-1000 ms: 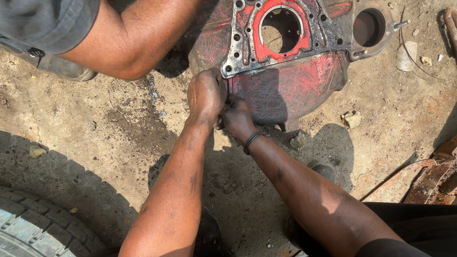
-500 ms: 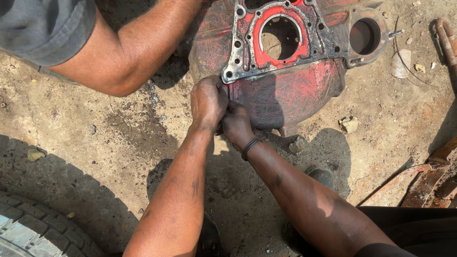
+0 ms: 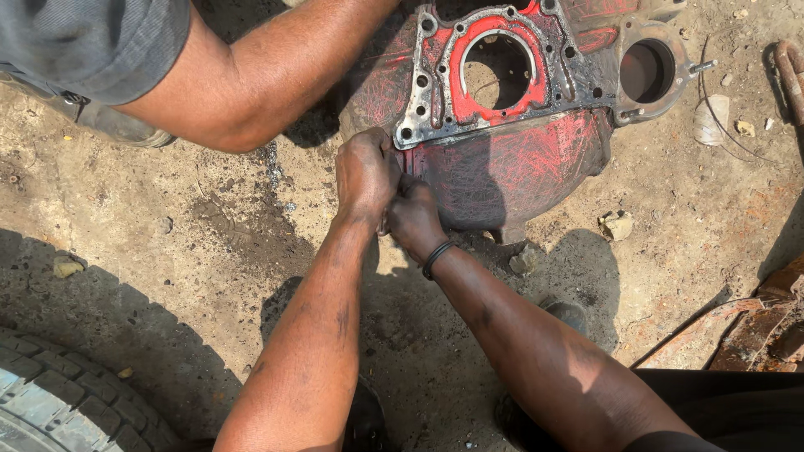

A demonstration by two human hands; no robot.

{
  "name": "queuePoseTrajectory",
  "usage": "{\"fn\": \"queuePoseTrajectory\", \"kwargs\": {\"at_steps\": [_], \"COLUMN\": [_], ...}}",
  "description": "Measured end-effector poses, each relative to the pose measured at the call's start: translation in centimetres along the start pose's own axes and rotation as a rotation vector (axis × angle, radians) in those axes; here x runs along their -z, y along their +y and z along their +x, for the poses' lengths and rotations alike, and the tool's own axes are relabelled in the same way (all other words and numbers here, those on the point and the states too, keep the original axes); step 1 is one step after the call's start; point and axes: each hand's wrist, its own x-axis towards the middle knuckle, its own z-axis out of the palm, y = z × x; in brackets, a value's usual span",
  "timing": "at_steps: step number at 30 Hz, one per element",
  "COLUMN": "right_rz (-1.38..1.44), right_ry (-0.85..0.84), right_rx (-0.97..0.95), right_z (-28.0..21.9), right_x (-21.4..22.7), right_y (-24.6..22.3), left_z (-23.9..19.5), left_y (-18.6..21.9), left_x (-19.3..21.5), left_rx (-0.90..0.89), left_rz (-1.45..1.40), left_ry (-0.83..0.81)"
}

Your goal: The person uses a metal scraper to remove old gasket material and residue from the surface of a red engine block. They work methodically along the edges and bolt holes, occasionally using their hands to wipe away debris.

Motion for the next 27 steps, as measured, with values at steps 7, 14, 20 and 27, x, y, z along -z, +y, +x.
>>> {"fn": "queuePoseTrajectory", "kwargs": {"at_steps": [7, 14, 20, 27], "right_rz": [0.075, 0.006, 0.087, 0.086], "right_ry": [0.029, 0.042, 0.0, 0.034], "right_rx": [0.049, 0.008, 0.043, 0.084], "right_z": [0.0, -0.4, 0.1, -0.1], "right_x": [0.0, -0.1, 0.2, 0.1], "right_y": [0.1, 0.0, 1.1, 1.0], "left_z": [0.4, -0.1, 0.3, 0.1], "left_y": [0.1, -1.2, -0.9, -0.3], "left_x": [-0.9, -1.3, -1.3, -1.3], "left_rx": [0.007, -0.087, -0.088, -0.053], "left_rz": [0.116, 0.049, 0.044, 0.024], "left_ry": [0.003, -0.038, 0.03, 0.062]}}
